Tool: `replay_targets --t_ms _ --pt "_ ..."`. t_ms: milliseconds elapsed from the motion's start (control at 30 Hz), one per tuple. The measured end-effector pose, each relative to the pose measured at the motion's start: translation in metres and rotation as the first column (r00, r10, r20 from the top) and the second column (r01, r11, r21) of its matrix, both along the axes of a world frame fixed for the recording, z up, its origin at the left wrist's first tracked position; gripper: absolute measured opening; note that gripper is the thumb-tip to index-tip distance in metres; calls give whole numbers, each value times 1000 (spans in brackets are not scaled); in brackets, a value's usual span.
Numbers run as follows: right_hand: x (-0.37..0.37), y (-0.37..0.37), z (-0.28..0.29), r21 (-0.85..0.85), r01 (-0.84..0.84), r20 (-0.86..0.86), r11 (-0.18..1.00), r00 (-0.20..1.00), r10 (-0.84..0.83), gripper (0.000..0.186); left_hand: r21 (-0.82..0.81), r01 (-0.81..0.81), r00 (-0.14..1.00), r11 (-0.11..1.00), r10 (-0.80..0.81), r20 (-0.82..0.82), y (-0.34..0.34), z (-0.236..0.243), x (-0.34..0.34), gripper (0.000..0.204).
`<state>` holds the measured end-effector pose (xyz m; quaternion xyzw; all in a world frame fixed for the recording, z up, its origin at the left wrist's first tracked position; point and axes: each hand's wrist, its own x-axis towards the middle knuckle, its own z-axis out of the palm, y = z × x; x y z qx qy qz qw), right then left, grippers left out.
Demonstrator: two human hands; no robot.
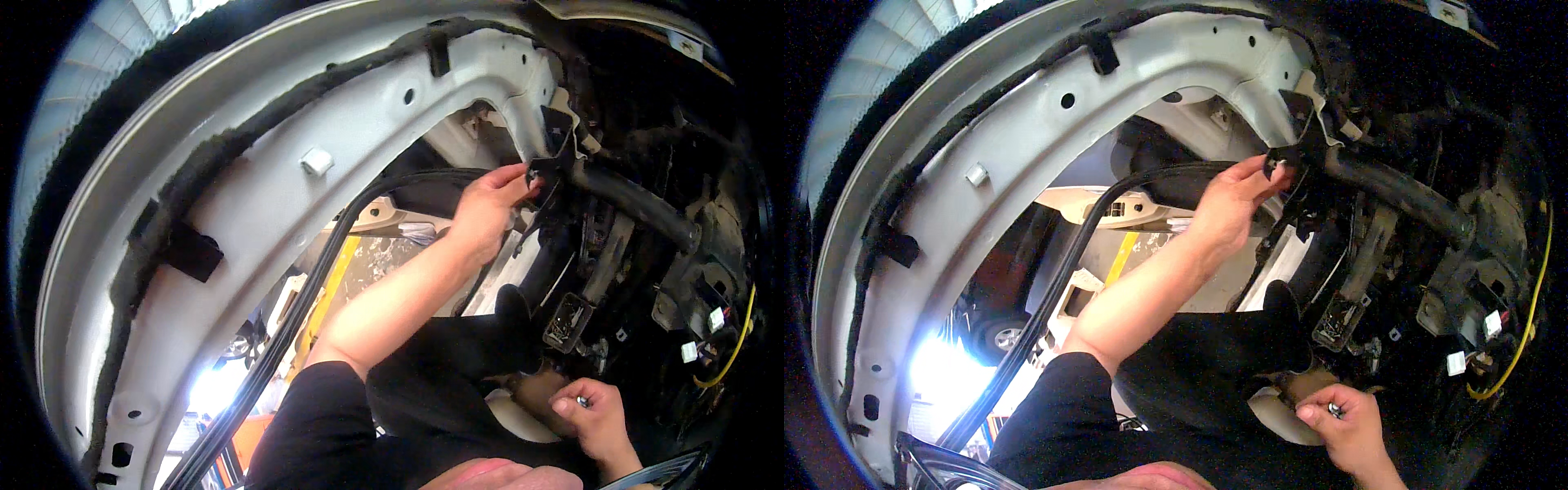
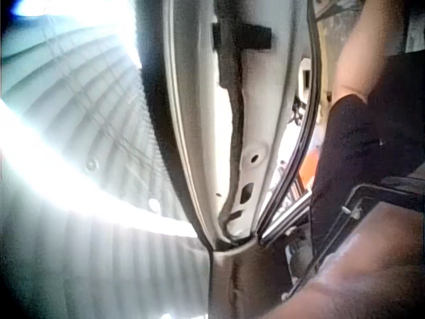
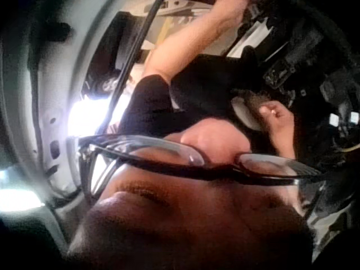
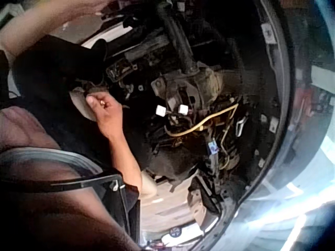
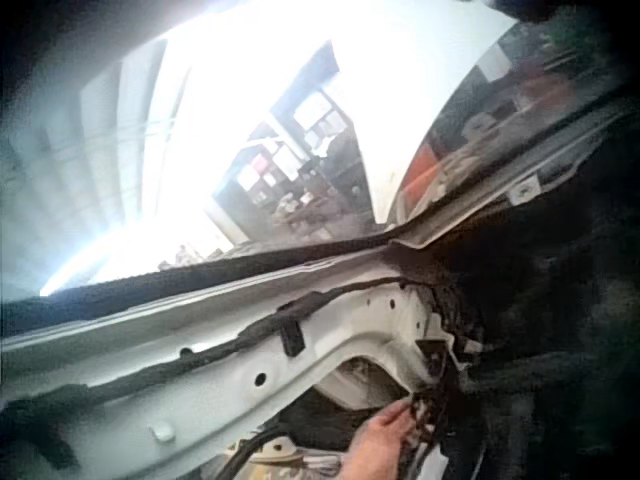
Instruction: The person installs a metal crossbar into the dashboard area of a car, aligns it with mounting points, and secures it using bolts and a wrench. The person also handles wiring and a black plastic trim piece during the process.
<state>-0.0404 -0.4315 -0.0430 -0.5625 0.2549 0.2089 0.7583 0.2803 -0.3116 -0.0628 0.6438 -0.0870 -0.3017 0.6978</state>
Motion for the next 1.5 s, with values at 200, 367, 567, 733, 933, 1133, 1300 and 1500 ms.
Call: replay_targets --t_ms 200,367,567,733,933,1133,1300,1500 --pt "-7 2 -8 39 51 -59 998 997 -48 17 -150 -68 993 986 52 -106 -31 -1 -13 23" --pt "-5 2 -8 -42 42 -42 998 998 -44 18 48 -130 925 990 103 365 -39 11 -20 27" --pt "-9 2 -19 32 108 -2 994 994 -108 18 243 -263 653 934 -13 757 -37 9 -13 26" --pt "-7 1 -19 4 112 -14 994 994 -111 17 152 -284 253 947 -79 964 -30 -4 4 34" --pt "-5 -3 -19 -21 85 -20 996 996 -85 18 242 -287 62 927 -234 970 -22 -4 18 34" --pt "-4 -2 -22 -75 57 -21 996 998 -59 18 228 -233 16 945 -231 973 -19 -8 26 33" --pt "0 -3 -16 -70 48 -24 996 998 -50 20 277 -245 144 929 -247 958 -23 -4 20 34" --pt "4 -10 -7 -96 7 -4 995 1000 -8 22 130 -201 345 971 -54 937 -36 -1 5 34"
